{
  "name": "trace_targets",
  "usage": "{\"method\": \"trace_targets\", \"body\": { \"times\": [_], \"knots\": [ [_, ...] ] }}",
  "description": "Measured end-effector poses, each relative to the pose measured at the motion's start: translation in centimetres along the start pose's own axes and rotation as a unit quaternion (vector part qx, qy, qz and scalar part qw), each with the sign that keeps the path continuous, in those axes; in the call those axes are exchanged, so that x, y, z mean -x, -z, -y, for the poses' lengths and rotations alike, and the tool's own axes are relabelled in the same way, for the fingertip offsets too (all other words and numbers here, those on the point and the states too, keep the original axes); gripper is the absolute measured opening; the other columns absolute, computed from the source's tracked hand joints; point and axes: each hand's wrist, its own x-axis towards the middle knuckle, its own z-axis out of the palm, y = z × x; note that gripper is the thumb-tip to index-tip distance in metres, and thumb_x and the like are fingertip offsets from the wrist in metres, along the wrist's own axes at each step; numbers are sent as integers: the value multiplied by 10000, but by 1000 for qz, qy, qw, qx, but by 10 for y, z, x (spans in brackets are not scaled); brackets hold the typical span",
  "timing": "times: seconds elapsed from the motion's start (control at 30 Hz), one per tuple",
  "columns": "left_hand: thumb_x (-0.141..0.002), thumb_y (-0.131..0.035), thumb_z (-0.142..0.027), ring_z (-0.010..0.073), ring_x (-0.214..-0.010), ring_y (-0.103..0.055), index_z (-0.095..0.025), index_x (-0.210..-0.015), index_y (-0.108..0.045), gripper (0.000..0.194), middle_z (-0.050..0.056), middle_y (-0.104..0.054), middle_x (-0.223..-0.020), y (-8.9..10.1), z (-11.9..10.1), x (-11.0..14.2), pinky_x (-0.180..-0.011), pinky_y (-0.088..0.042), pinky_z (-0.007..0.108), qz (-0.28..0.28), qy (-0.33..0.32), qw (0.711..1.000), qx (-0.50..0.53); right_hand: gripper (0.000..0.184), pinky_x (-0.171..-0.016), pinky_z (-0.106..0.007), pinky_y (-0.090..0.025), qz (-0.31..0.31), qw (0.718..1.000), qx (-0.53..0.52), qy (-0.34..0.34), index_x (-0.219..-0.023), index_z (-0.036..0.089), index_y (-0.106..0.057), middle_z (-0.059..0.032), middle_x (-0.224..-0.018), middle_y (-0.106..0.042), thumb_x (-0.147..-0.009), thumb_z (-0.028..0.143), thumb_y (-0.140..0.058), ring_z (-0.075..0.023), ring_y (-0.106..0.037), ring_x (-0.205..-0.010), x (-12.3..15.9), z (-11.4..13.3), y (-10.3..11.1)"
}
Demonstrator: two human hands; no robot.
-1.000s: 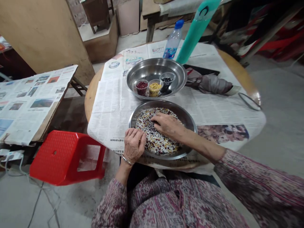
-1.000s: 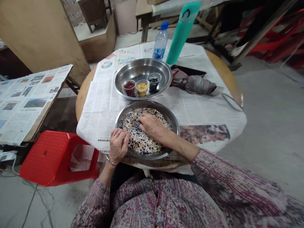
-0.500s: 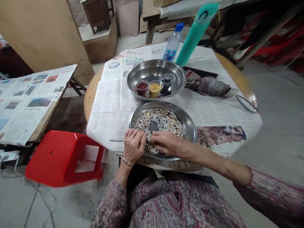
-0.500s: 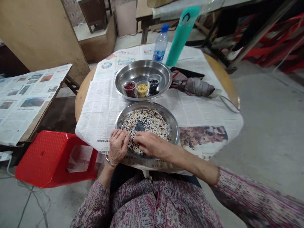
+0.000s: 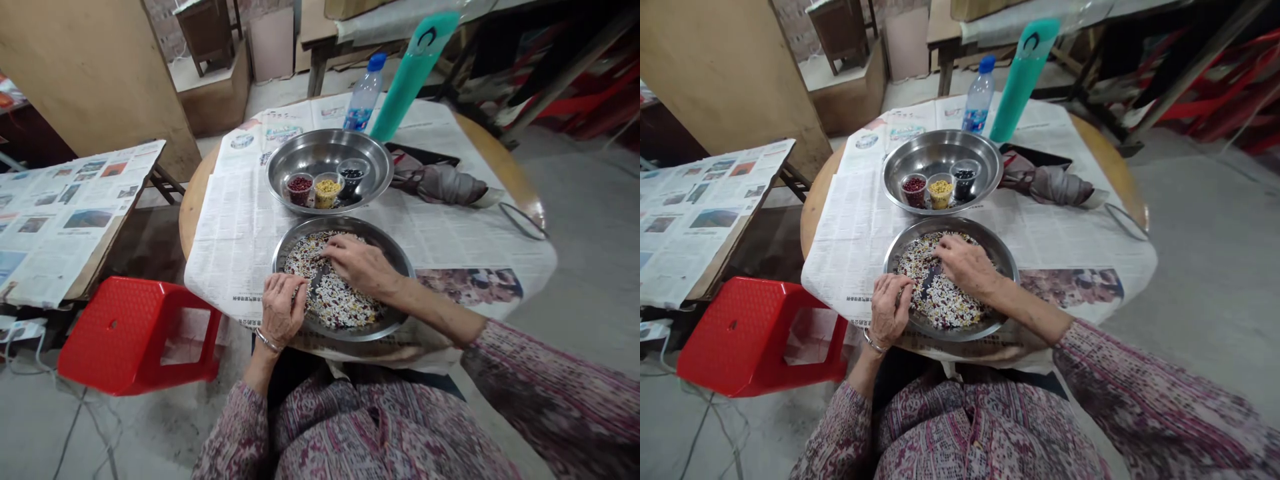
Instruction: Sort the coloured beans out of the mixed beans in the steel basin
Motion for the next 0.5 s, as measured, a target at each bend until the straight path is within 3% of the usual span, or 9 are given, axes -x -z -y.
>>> {"method": "trace_targets", "body": {
  "times": [0.13, 0.23, 0.37, 0.5],
  "knots": [
    [-985, -469, -203, 186, -894, -608, -187, -952, -601, 137, 53, -696, -919, 0, 0, -1, -884, -441, 377, -3, -5, 1000, -3, 280, -895, -411, -471, -33, 996, 1, -86, -1072, 160, -680, -127, -1039, -667, -941, 224, -442, -272, -560, -1018, -11, -12, 1],
    [-987, -459, -206, 186, -891, -608, -187, -952, -600, 147, 53, -695, -916, 0, 0, -1, -884, -437, 372, -1, -6, 1000, -8, 380, -910, -454, -443, -12, 995, 1, -96, -1176, 140, -650, -153, -1108, -660, -960, 392, -464, -308, -539, -1062, -25, -2, -6],
    [-990, -447, -208, 187, -887, -604, -186, -944, -599, 160, 56, -687, -907, 1, 0, -2, -877, -436, 364, -3, -10, 1000, -7, 451, -910, -423, -417, 26, 999, -27, -30, -1164, 150, -639, -147, -1143, -627, -895, 506, -575, -294, -521, -1071, -40, 25, -14],
    [-986, -454, -201, 183, -878, -596, -180, -949, -586, 139, 58, -671, -897, 0, 1, -1, -869, -437, 353, -20, -14, 1000, 1, 166, -808, -332, -411, 101, 990, -67, 69, -962, 153, -654, -104, -994, -628, -899, 285, -574, -221, -544, -943, -35, 37, -10]
  ]
}}
